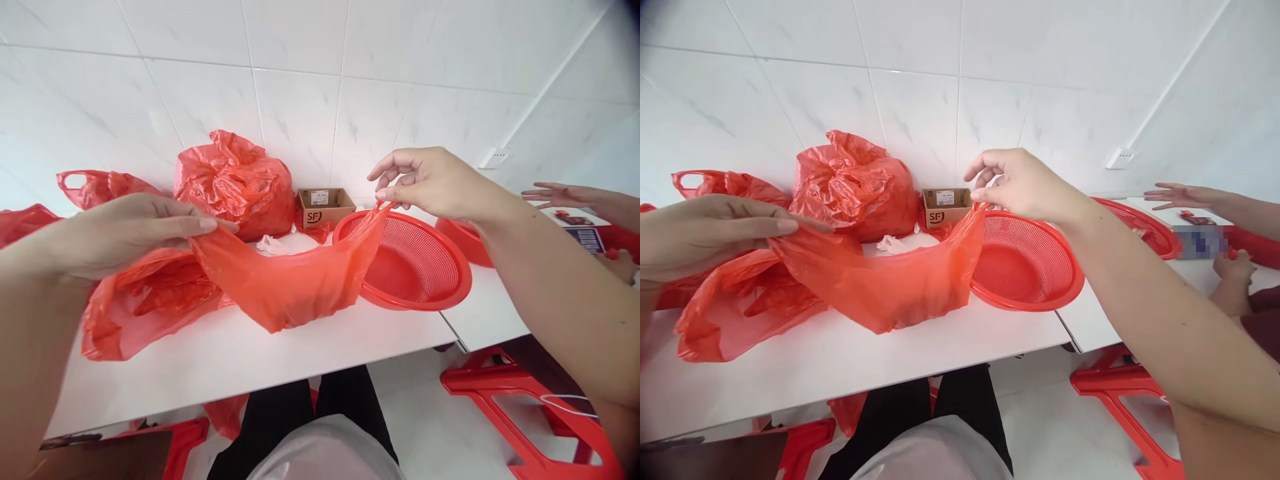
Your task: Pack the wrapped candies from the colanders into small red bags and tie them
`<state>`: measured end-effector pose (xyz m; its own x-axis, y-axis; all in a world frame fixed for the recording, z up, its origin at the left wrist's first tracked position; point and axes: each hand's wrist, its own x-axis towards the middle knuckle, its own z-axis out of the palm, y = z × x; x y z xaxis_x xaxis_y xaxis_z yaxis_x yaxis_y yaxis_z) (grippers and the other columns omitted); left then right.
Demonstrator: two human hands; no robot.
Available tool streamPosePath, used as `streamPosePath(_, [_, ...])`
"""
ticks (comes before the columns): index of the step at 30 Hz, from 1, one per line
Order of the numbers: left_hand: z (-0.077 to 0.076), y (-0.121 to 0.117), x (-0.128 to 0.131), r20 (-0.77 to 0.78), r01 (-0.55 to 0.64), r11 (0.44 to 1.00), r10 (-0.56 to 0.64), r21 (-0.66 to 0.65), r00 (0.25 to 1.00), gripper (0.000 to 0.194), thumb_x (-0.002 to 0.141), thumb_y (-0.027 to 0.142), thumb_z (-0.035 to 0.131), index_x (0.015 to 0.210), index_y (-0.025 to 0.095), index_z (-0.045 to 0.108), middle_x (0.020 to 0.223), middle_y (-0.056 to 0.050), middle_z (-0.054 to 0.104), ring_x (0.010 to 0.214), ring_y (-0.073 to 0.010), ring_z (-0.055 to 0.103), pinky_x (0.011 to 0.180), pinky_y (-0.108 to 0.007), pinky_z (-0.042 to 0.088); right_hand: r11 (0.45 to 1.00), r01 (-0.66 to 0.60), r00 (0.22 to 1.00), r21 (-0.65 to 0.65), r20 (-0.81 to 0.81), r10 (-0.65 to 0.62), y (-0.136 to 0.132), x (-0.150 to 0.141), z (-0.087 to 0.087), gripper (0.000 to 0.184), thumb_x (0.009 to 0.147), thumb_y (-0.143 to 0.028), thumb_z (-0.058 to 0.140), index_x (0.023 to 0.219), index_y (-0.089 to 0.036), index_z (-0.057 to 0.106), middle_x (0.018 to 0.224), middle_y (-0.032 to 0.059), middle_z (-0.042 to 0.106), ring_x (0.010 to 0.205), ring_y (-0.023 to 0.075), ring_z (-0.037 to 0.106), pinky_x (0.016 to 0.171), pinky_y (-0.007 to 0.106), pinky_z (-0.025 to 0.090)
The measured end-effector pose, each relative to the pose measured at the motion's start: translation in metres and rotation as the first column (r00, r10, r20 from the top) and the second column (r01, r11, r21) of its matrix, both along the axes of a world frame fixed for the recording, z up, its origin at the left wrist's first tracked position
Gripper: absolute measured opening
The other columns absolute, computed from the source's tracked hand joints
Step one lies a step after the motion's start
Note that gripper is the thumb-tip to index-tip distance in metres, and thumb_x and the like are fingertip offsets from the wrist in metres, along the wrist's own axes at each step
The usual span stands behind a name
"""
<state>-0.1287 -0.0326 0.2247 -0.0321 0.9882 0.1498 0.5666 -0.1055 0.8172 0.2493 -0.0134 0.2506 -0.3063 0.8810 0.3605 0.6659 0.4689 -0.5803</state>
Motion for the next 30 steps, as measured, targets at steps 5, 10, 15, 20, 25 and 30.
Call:
streamPosePath(5, [-0.02, -0.001, 0.048, 0.614, 0.364, 0.925, -0.224, -0.111, 0.757, 0.03, 0.089, 0.04, 0.06, 0.093, 0.013, 0.071, 0.089, -0.007, 0.075, 0.09, -0.0258, 0.071, 0.08, -0.041, 0.057, 0.978, -0.194, 0.981, -0.071, 0.0, 0.195, 0.0, -0.026, -0.003, 0.015, 0.076, -0.021, 0.075, 0.091, -0.023, 0.071, 0.084, 0.0016, 0.068, 0.074, 0.0164, 0.063, 0.065, 0.03, 0.052])
streamPosePath(10, [-0.035, 0.0, 0.076, 0.623, 0.557, 0.816, -0.357, -0.155, 0.696, 0.016, 0.09, 0.031, 0.062, 0.102, 0.023, 0.069, 0.085, 0.0, 0.07, 0.081, -0.0164, 0.068, 0.076, -0.03, 0.054, 0.894, -0.432, 0.902, -0.115, -0.04, 0.431, -0.009, -0.072, -0.005, 0.012, 0.08, -0.016, 0.07, 0.091, -0.022, 0.068, 0.081, -0.0005, 0.067, 0.072, 0.0139, 0.061, 0.062, 0.027, 0.047])
streamPosePath(15, [-0.038, -0.006, 0.082, 0.388, 0.61, 0.749, -0.498, -0.257, 0.775, 0.023, 0.072, 0.028, 0.079, 0.093, 0.025, 0.071, 0.074, 0.001, 0.061, 0.064, -0.0138, 0.057, 0.061, -0.027, 0.048, 0.889, -0.457, 0.889, -0.021, -0.016, 0.457, -0.011, -0.113, -0.012, 0.009, 0.083, -0.012, 0.061, 0.088, -0.02, 0.063, 0.086, -0.0008, 0.065, 0.074, 0.012, 0.06, 0.063, 0.026, 0.047])
streamPosePath(20, [-0.042, -0.006, 0.088, 0.373, 0.563, 0.798, -0.465, -0.217, 0.803, 0.023, 0.081, 0.044, 0.07, 0.077, 0.021, 0.069, 0.066, 0.0, 0.049, 0.053, -0.0105, 0.036, 0.048, -0.026, 0.034, 0.894, -0.441, 0.873, 0.082, -0.191, 0.448, -0.006, -0.12, -0.032, 0.01, 0.088, -0.026, 0.061, 0.097, -0.021, 0.06, 0.106, 0.0004, 0.065, 0.082, 0.0111, 0.063, 0.071, 0.027, 0.051])
streamPosePath(25, [-0.049, -0.003, 0.09, 0.447, 0.472, 0.862, -0.355, -0.183, 0.821, 0.034, 0.084, 0.05, 0.064, 0.07, 0.019, 0.065, 0.055, 0.005, 0.029, 0.047, -0.0091, 0.027, 0.044, -0.025, 0.027, 0.897, -0.437, 0.872, -0.06, -0.271, 0.407, 0.005, -0.097, -0.059, 0.021, 0.089, -0.027, 0.06, 0.108, -0.021, 0.053, 0.095, 0.0009, 0.065, 0.077, 0.0119, 0.063, 0.073, 0.031, 0.053])
streamPosePath(30, [-0.053, 0.001, 0.089, 0.548, 0.45, 0.879, -0.299, -0.161, 0.781, 0.028, 0.086, 0.045, 0.064, 0.078, 0.018, 0.068, 0.062, 0.0, 0.055, 0.054, -0.0105, 0.047, 0.055, -0.025, 0.043, 0.913, -0.404, 0.881, -0.053, -0.293, 0.372, -0.016, -0.089, -0.063, 0.011, 0.09, -0.02, 0.057, 0.1, -0.022, 0.055, 0.088, -0.0001, 0.061, 0.081, 0.0126, 0.062, 0.075, 0.03, 0.053])
